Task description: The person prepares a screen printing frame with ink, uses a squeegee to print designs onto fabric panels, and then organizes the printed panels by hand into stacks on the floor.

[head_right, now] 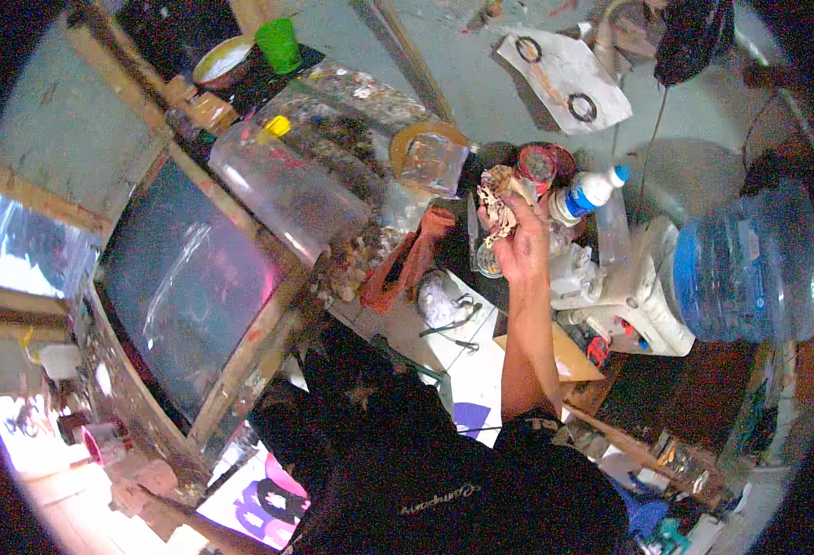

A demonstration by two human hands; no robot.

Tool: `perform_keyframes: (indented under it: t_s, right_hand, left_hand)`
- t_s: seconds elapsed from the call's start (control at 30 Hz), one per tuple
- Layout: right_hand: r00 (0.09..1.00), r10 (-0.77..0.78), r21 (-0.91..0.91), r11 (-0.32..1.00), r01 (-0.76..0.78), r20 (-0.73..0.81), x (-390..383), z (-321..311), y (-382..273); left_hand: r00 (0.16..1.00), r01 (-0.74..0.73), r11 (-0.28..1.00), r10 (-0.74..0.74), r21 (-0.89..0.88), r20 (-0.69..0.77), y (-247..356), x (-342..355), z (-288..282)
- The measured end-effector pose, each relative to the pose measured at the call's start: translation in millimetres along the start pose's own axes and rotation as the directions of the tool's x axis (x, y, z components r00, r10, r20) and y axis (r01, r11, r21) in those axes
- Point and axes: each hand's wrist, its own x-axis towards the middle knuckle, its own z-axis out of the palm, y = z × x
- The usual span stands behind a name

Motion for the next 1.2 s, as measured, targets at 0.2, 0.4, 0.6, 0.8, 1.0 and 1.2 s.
perform_keyframes:
  t_s: [0.2,0.4,0.6,0.8,1.0,1.2]
  right_hand:
    - [0.985,-0.148,-0.384,0.917,0.105,-0.085,30.8,-26.7,7.3]
    - [0.953,-0.232,-0.85,0.444,0.282,0.195,89.7,-25.5,14.0]
    - [0.878,-0.232,-0.908,-0.068,0.414,0.418,90.1,12.0,13.1]
    - [0.861,-0.19,-0.882,-0.13,0.453,0.471,30.7,17.0,30.2]
    - [0.872,-0.263,-0.906,-0.019,0.423,0.412,47.5,16.6,34.5]
    - [0.849,-0.298,-0.899,-0.178,0.4,0.436,96.3,12.1,22.4]
  left_hand:
    - [0.67,0.064,0.647,0.536,-0.76,0.513,360.4,-85.6,-53.3]
    - [-0.277,-0.081,-0.175,0.95,-0.981,-0.146,630.3,-231.0,54.9]
    - [-0.209,-0.138,-0.391,0.91,-0.91,-0.359,681.4,-316.7,91.9]
    - [-0.221,-0.211,-0.28,0.947,-0.937,-0.233,665.5,-321.7,82.6]
    - [-0.22,-0.234,-0.251,0.955,-0.939,-0.2,663.5,-320.6,91.0]
    - [-0.201,-0.169,-0.261,0.953,-0.95,-0.226,673.5,-319.8,81.1]
